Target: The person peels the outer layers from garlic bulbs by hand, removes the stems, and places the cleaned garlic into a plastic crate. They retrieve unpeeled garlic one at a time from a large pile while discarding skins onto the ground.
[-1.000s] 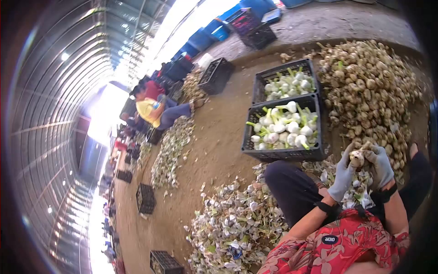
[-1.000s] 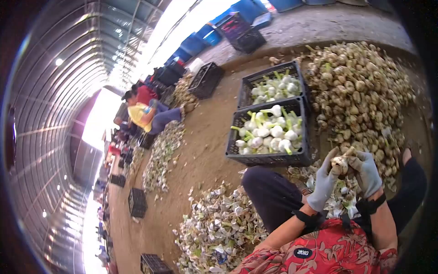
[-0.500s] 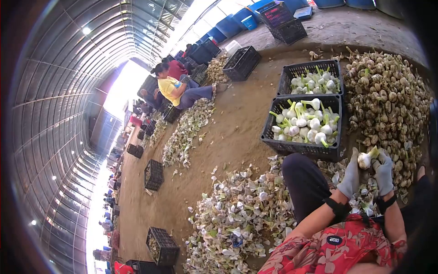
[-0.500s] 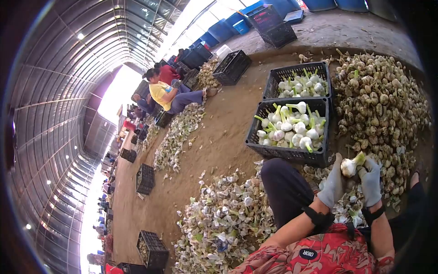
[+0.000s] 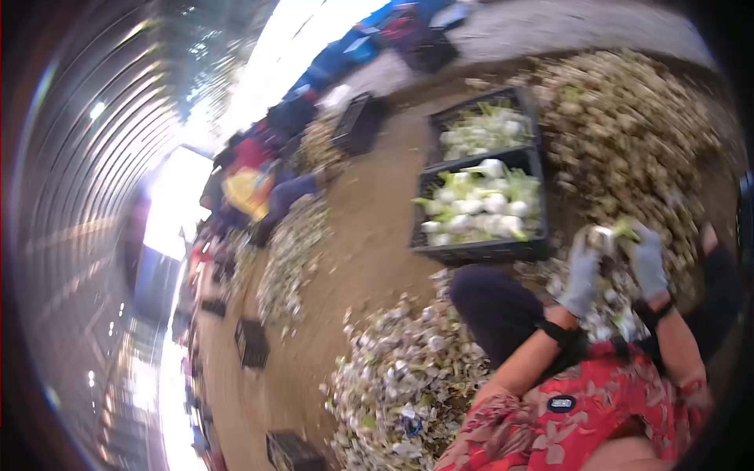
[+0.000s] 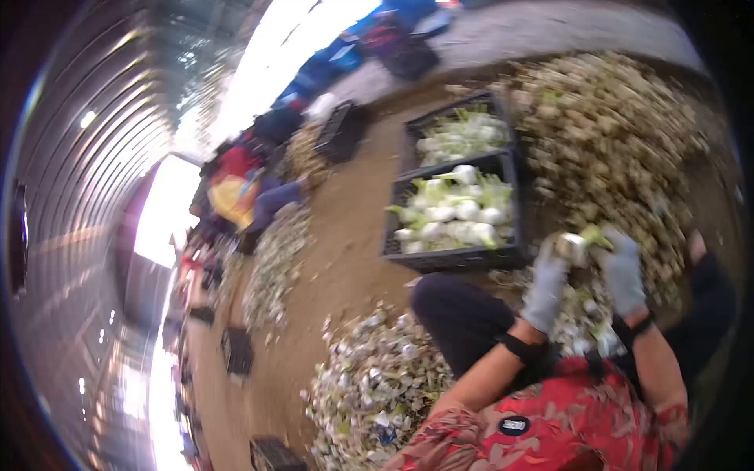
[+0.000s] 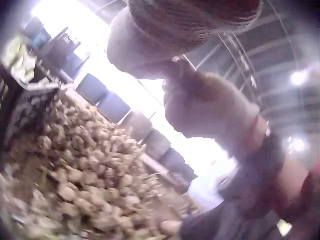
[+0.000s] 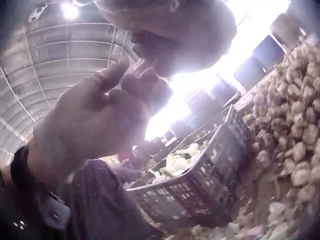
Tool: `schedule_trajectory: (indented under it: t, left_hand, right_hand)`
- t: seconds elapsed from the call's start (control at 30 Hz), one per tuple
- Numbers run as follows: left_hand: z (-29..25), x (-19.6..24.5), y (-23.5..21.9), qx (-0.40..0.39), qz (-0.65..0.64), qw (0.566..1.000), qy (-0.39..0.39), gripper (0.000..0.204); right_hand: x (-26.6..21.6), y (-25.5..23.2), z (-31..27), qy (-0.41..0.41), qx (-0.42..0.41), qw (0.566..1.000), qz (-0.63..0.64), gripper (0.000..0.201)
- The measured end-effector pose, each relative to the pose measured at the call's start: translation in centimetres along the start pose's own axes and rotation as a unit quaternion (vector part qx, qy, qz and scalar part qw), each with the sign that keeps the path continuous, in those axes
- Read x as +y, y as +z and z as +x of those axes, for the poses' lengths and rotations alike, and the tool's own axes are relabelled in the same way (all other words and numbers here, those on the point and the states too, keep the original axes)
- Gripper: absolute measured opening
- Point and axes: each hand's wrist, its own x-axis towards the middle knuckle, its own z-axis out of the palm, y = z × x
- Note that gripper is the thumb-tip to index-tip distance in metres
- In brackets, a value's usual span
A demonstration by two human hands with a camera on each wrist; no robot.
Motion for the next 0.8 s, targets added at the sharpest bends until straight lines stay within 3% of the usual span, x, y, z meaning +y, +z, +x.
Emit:
schedule_trajectory:
  t: [0.03,0.07,0.1,0.13,0.17,0.2,0.27,0.3,0.37,0.47,0.5,0.6,0.7,0.8]
  left_hand:
    - [0.6,0.2,-0.1,-0.028,0.047,0.997,-0.048,0.034]
    - [0.7,0.7,0.9,-0.003,0.159,0.987,0.031,0.033]
    - [1.3,0.5,0.9,-0.041,0.215,0.973,0.07,0.034]
    - [1.4,1.9,1.5,-0.031,0.292,0.95,0.11,0.035]
    - [1.3,2.1,2.4,-0.042,0.115,0.993,-0.004,0.037]
    - [1.2,2.7,2.7,-0.064,0.051,0.993,-0.081,0.039]
    - [2.1,0.1,2.0,-0.09,-0.073,0.985,-0.13,0.039]
    - [1.9,0.1,1.9,-0.123,-0.078,0.978,-0.147,0.042]
    - [1.8,-0.6,1.6,-0.146,-0.103,0.97,-0.167,0.049]
    - [1.1,0.4,3.3,-0.159,-0.137,0.966,-0.152,0.053]
    - [0.8,0.6,3.9,-0.163,-0.148,0.966,-0.137,0.052]
    - [1.2,0.3,3.6,-0.144,-0.128,0.959,-0.209,0.05]
    - [1.2,-1.3,1.7,-0.158,-0.252,0.913,-0.28,0.047]
    - [1.1,-3.6,0.1,-0.166,-0.27,0.9,-0.3,0.052]
  right_hand:
    - [-0.3,-0.5,0.0,-0.018,0.024,0.998,-0.062,0.02]
    - [1.0,-0.2,-0.2,-0.063,0.083,0.987,-0.118,0.02]
    - [2.4,0.0,-0.4,-0.1,0.147,0.968,-0.177,0.02]
    - [2.5,-0.7,0.1,-0.081,0.104,0.981,-0.141,0.021]
    - [3.0,-1.2,0.1,-0.051,0.104,0.991,-0.073,0.023]
    - [2.6,-1.6,0.5,0.032,0.114,0.993,-0.019,0.025]
    - [3.7,-2.0,1.2,0.05,0.108,0.992,0.046,0.021]
    - [3.5,-1.7,1.1,0.105,0.128,0.982,0.091,0.018]
    - [5.1,-1.9,1.5,0.124,0.151,0.981,0.023,0.017]
    - [10.3,-1.5,3.3,0.175,0.216,0.96,0.038,0.025]
    - [10.0,-2.2,3.3,0.163,0.196,0.967,-0.025,0.025]
    - [9.0,-3.8,3.0,0.131,0.125,0.957,-0.226,0.026]
    - [9.1,-5.1,2.4,0.166,0.103,0.957,-0.215,0.027]
    - [9.9,-5.0,1.1,0.109,0.056,0.937,-0.328,0.025]
